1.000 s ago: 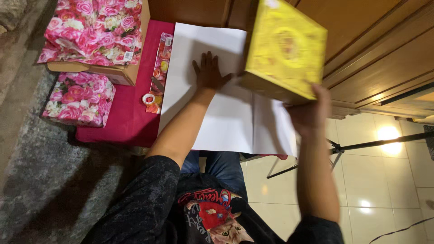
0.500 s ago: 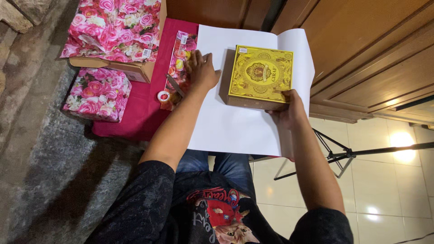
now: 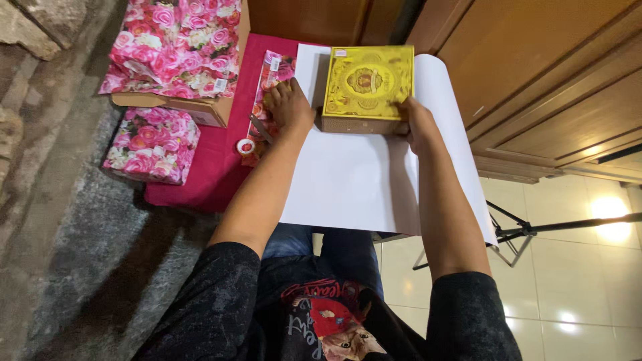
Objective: The person wraps a small box with floral wrapping paper, cuts the paper with scissors, and secures it with tape. They then place the wrapped box aside and begin wrapping a larger yellow box with the same paper.
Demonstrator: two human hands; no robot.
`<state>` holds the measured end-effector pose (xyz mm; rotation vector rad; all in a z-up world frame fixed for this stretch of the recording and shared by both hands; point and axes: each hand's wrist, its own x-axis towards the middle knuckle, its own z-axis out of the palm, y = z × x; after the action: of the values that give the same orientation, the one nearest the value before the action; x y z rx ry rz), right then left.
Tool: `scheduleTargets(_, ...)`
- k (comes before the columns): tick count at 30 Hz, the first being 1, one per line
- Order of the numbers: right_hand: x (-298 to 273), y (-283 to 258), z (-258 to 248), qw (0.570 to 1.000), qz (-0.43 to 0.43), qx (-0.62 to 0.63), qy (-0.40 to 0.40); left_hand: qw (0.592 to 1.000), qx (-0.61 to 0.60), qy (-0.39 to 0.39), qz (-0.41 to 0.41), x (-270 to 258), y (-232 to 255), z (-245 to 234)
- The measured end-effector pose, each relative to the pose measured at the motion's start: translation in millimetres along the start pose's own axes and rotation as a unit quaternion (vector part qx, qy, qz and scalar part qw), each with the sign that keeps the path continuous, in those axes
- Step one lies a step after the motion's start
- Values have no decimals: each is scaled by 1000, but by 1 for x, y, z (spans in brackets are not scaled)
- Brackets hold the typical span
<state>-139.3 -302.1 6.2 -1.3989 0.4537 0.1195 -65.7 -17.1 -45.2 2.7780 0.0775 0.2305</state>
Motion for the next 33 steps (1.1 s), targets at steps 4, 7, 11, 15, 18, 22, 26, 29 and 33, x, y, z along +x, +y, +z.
scheduleTargets(4,3,9,-1,980,-59,-169,89,995,-30,-53,-81,8,3,-24)
scheduleTargets(7,0,12,7,973,-132,-161,99,990,13,-100,-102,11,8,-38)
scheduleTargets(11,-10,13,20,935,-129,-287,164,987,-9,-122,-102,11,10,-47)
scheduleTargets(15,-17,9,27,924,-130,-321,161,989,-92,-96,-69,15,-3,-41)
scheduleTargets(18,-17,5,27,913,-144,-344,166,984,-145,-80,-63,24,-16,-28)
scheduleTargets(22,-10,6,25,863,-112,-438,224,978,-200,-53,-23,38,-34,-7)
scheduleTargets(26,-5,17,30,820,-195,-490,222,971,-239,6,26,46,-38,3)
scheduleTargets(29,-10,25,38,818,-322,-439,184,975,-215,35,52,46,-38,-3)
scheduleTargets(33,-21,19,45,810,-302,-484,138,968,-246,-6,53,45,-43,-22)
